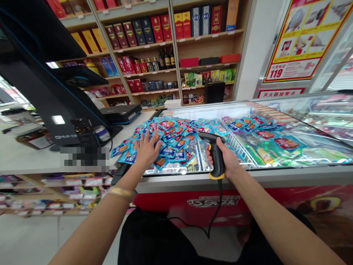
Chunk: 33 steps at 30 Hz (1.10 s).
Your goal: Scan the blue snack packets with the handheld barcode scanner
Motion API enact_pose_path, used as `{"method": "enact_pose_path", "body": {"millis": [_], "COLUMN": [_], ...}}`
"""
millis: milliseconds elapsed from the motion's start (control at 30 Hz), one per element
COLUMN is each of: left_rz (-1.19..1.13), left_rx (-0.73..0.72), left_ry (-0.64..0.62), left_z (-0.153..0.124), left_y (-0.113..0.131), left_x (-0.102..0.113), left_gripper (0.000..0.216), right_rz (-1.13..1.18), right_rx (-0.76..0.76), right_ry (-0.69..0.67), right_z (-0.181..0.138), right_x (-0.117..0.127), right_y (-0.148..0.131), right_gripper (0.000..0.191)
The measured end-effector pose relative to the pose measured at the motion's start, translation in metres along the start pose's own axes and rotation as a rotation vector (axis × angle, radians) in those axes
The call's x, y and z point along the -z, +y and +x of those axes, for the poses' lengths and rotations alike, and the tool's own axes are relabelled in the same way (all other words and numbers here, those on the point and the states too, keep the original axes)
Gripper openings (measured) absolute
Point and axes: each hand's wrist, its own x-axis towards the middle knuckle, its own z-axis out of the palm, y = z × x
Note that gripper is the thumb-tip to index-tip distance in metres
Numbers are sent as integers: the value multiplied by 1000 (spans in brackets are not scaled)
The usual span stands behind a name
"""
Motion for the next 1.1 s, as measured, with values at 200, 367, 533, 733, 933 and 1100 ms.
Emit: {"method": "enact_pose_path", "body": {"millis": [200,367,533,733,933,1100], "left_rz": [-8,-24,-21,-83,-213,-307], "left_rx": [-16,-80,-79,-312,-452,-395], "left_ry": [47,56,123,153,-91,-206], "left_z": [0,5,9,21,46,75], "left_y": [6,27,60,145,249,300], "left_x": [8,10,6,-14,-59,-92], "left_gripper": [58,58,57,59,67,73], "right_rz": [43,55,75,49,65,117], "right_rx": [-25,25,118,211,273,277], "right_ry": [19,21,74,159,261,277], "right_z": [-1,-6,-20,-35,-42,-42], "right_x": [-1,14,44,86,123,131], "right_y": [-2,-12,-35,-73,-105,-109], "right_gripper": [45,44,43,42,43,43]}}
